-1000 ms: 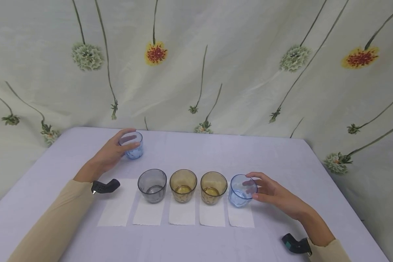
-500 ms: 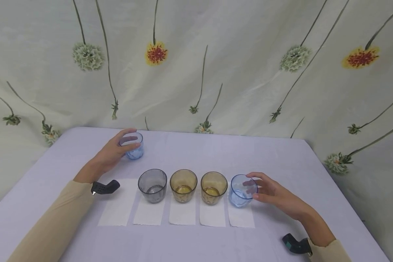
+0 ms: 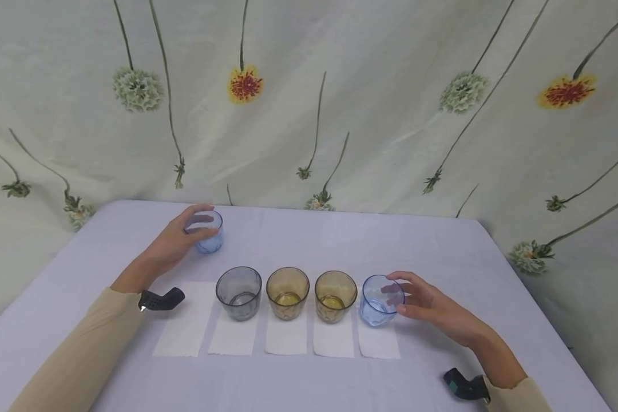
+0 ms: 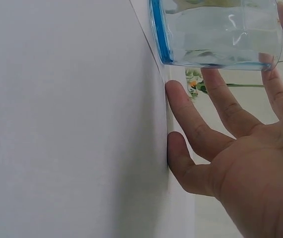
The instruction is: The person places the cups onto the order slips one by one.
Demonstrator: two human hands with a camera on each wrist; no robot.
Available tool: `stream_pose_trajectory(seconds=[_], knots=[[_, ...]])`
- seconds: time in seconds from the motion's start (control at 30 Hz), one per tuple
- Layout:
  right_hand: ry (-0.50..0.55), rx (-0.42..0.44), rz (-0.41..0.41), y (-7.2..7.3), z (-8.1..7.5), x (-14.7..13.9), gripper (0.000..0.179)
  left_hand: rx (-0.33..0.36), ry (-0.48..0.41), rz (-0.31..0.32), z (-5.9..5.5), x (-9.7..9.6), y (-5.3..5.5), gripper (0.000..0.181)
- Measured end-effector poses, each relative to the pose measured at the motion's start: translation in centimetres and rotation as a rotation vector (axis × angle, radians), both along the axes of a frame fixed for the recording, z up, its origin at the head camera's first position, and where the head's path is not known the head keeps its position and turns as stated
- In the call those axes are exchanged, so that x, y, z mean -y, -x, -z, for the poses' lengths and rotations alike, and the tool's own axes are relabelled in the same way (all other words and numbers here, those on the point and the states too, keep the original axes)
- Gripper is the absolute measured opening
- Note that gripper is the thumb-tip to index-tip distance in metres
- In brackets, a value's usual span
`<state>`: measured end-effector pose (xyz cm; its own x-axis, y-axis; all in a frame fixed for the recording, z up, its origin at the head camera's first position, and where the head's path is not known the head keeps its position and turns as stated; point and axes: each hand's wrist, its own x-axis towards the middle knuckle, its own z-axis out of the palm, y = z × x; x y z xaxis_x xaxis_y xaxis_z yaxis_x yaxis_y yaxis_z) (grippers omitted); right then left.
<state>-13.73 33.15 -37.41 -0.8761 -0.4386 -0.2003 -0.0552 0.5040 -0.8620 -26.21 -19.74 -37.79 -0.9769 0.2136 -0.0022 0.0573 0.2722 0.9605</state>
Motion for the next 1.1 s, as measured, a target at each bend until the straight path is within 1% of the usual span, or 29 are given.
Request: stream_pose_trajectory(seconds=[0.1, 0.37, 0.53, 0.67, 0.77, 0.87, 0.97, 1.1], knots=[[-0.006, 0.0, -0.004, -0.1, -0.1, 0.0, 0.051, -0.015, 0.028, 0.003, -0.1, 0.2, -0.5, 0.068], [-0.011, -0.011, 0.001, -0.3, 0.0, -0.1, 0.051, -0.041, 0.046, 0.022, -0.8, -0.1, -1.4, 0.07], [-0.009, -0.013, 0.0, -0.2, 0.1, 0.0, 0.051, -0.066, 0.084, 0.049, -1.4, -0.2, -2.0, 0.068], [-0.009, -0.009, -0.002, -0.1, 0.1, 0.0, 0.051, -0.066, 0.1, 0.089, -2.0, -0.2, -2.7, 0.068], [-0.012, -0.009, -0.002, -0.1, 0.2, 0.0, 0.051, -0.067, 0.112, 0.13, -2.4, -0.1, -3.3, 0.065], [-0.011, -0.012, 0.001, -0.1, 0.2, 0.1, 0.051, -0.082, 0.127, 0.173, -2.6, 0.1, -3.9, 0.062], [-0.008, -0.011, 0.004, 0.0, 0.2, 0.2, 0.051, -0.092, 0.123, 0.21, -2.8, 0.3, -4.5, 0.06], [-0.009, -0.007, -0.001, 0.1, 0.1, 0.1, 0.051, -0.091, 0.127, 0.238, -3.0, 0.5, -5.1, 0.061]])
